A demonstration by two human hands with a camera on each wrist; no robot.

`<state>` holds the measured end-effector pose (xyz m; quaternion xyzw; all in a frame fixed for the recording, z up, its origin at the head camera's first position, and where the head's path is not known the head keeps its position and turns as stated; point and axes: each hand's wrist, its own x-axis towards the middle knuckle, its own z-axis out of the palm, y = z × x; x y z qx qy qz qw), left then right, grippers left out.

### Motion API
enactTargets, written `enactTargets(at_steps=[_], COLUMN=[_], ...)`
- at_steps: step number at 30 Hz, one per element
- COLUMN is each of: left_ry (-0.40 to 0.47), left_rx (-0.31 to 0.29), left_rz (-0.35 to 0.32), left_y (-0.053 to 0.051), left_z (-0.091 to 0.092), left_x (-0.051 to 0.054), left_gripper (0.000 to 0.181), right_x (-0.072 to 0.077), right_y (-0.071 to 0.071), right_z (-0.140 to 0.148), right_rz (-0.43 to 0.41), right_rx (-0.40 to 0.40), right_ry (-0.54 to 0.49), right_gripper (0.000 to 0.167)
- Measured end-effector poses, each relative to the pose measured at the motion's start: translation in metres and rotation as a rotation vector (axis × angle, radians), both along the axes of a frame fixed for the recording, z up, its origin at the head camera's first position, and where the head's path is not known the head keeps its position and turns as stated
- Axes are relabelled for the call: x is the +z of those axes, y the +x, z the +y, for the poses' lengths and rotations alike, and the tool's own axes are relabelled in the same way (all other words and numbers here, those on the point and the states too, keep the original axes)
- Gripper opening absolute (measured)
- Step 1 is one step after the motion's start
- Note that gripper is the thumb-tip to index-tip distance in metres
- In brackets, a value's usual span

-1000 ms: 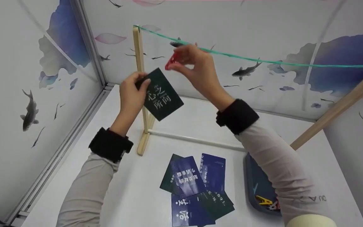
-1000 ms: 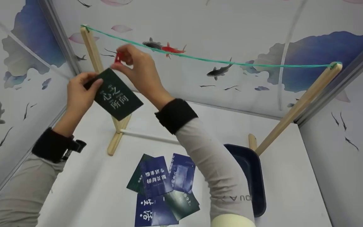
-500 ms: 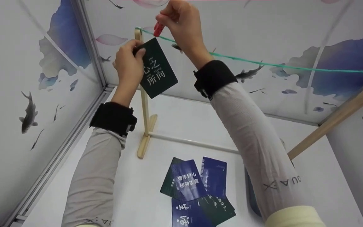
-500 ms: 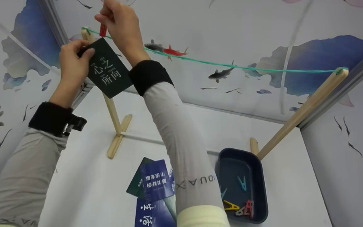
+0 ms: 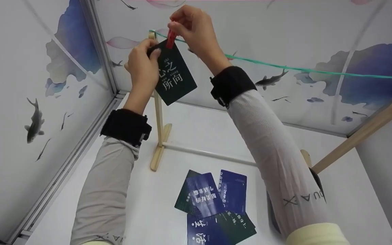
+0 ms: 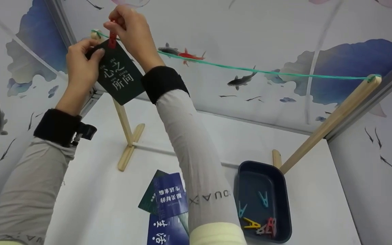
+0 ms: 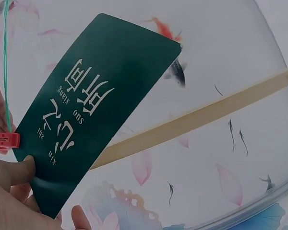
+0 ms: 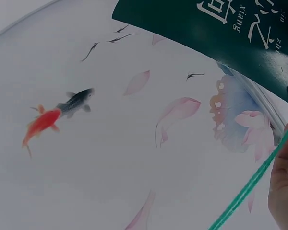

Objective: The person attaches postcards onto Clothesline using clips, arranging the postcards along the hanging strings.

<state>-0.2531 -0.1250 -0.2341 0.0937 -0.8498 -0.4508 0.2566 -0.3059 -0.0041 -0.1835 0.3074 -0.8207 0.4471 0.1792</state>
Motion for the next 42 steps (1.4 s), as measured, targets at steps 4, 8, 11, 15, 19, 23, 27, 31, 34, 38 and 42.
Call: enactTargets(at_steps=[4,8,11,15,19,23,27,31,34,38,42], left_ry=[0.007,0.064,0.09,0.037,-0.031,-0.052,-0.053,-0.12,-0.182,-0.26,-0.354], left_rx=[-0.005,-0.04,-0.055,-0.028,-0.009,0.01,-0.018,-0.094,-0.159,-0.239,-0.314], left_rz=[0.007,0.086,0.183,0.287,0.326,0.352,0.413,0.531,0.646,0.811,0.95], left_y=[-0.001,-0.002,-0.003,-0.003,-0.004,-0.003,0.004,0.015,0.028,0.05,0.071], left_z=[0.001,0.0,0.001,0.002,0.002,0.003,0.008,0.019,0.033,0.06,0.091], left_x=[0.0,-0.002,-0.005,-0.009,-0.012,-0.015,-0.018,-0.023,-0.027,-0.034,-0.049], left_gripper=[0.024,0.024,0.027,0.038,0.043,0.044,0.042,0.039,0.037,0.037,0.04], right_x=[0.0,0.0,-0.001,-0.006,-0.009,-0.01,-0.016,-0.028,-0.041,-0.063,-0.089], right_y=[0.0,0.001,0.002,0.001,0.001,0.004,0.015,0.031,0.042,0.053,0.061], right_z=[0.0,0.004,0.01,0.017,0.023,0.031,0.045,0.061,0.077,0.104,0.134], right_rz=[0.004,-0.015,-0.031,-0.035,0.0,0.107,0.284,0.49,0.599,0.672,0.697], right_rx=[-0.009,-0.032,-0.061,-0.052,-0.05,-0.058,-0.015,0.042,0.06,0.036,-0.011], right_ry=[0.065,0.083,0.083,0.07,0.044,0.012,-0.05,-0.103,-0.131,-0.153,-0.143], right_gripper=[0.025,0.029,0.033,0.041,0.049,0.043,0.022,0.019,0.017,0.015,0.015])
